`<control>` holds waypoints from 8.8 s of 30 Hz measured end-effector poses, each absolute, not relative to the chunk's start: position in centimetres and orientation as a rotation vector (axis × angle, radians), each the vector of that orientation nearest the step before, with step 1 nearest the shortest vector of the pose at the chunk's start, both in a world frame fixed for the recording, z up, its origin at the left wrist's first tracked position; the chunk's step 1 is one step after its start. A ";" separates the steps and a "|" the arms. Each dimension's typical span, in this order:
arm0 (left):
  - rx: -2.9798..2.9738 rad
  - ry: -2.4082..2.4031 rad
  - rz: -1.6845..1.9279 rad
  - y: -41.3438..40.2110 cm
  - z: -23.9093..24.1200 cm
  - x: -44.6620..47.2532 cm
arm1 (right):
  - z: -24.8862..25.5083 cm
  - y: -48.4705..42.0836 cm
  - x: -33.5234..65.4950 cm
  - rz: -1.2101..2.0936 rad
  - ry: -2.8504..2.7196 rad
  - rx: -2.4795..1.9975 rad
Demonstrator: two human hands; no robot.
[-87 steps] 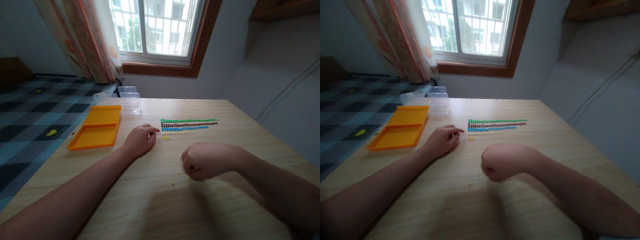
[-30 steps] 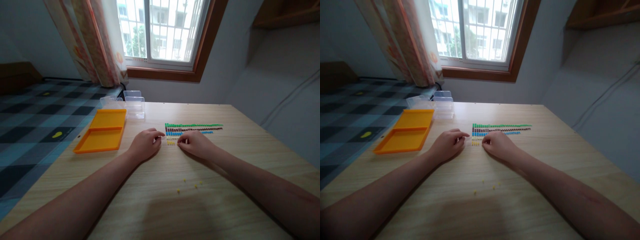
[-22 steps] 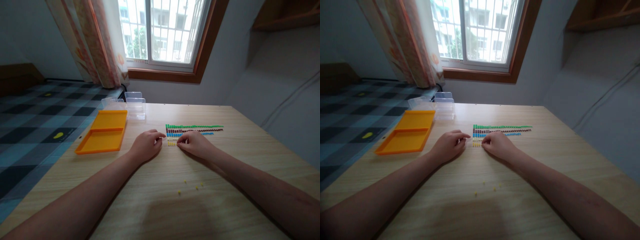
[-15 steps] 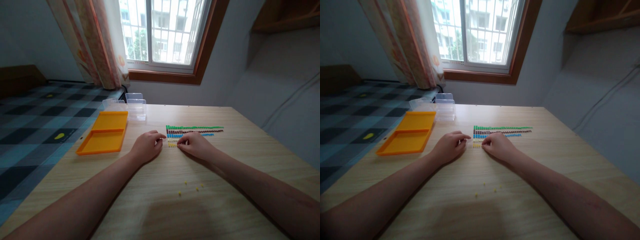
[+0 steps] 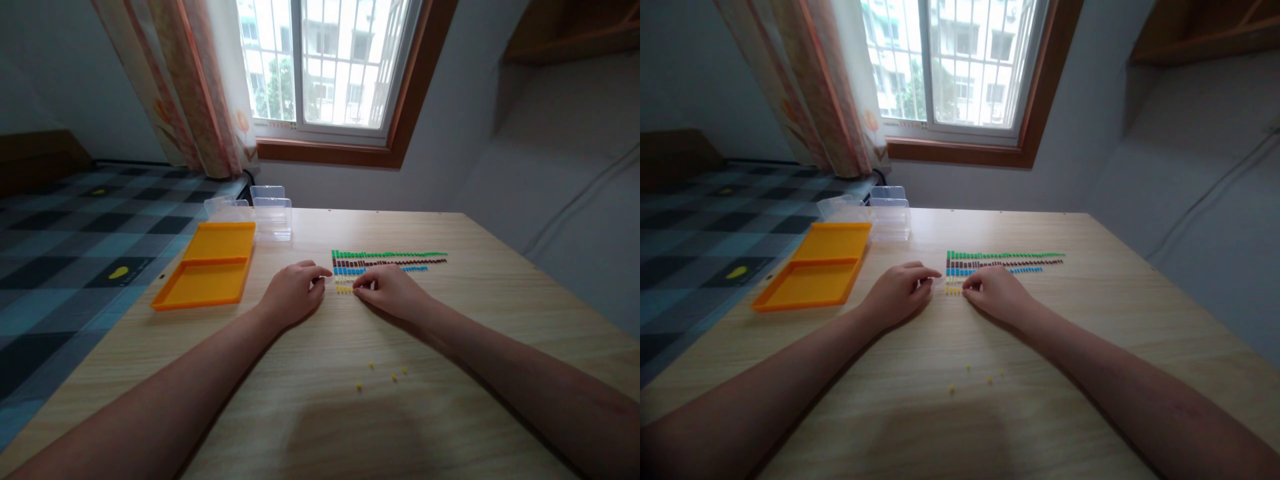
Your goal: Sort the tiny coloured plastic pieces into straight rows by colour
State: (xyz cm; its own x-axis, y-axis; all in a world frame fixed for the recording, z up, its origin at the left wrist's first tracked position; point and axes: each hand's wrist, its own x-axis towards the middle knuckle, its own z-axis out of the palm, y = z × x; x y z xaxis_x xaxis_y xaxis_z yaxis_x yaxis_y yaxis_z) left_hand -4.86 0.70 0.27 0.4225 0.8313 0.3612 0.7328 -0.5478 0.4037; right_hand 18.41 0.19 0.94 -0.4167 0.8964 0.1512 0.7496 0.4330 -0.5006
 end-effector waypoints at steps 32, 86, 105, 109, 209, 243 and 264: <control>2.482 1.374 0.811 0.9 0.3 -5.1 | 5.1 -1.5 22.0 0.865 -2.629 -1.232; 2.482 1.368 0.812 1.0 -0.1 -5.2 | 6.9 -4.8 19.4 0.524 -2.863 -1.334; 2.468 1.396 0.796 0.8 0.0 -5.0 | 2.1 0.1 19.8 0.461 -2.396 -1.437; 2.469 1.395 0.791 0.9 -0.1 -5.0 | 1.8 0.3 20.1 0.487 -2.385 -1.457; 2.496 1.350 0.837 1.0 -0.2 -5.0 | 6.3 -8.2 16.4 0.720 -3.102 -1.016; 2.478 1.380 0.800 0.9 0.2 -4.9 | 5.2 -1.6 21.4 0.639 -2.704 -1.597; 2.479 1.380 0.800 0.8 0.1 -4.9 | 1.5 0.2 20.6 0.417 -2.447 -1.423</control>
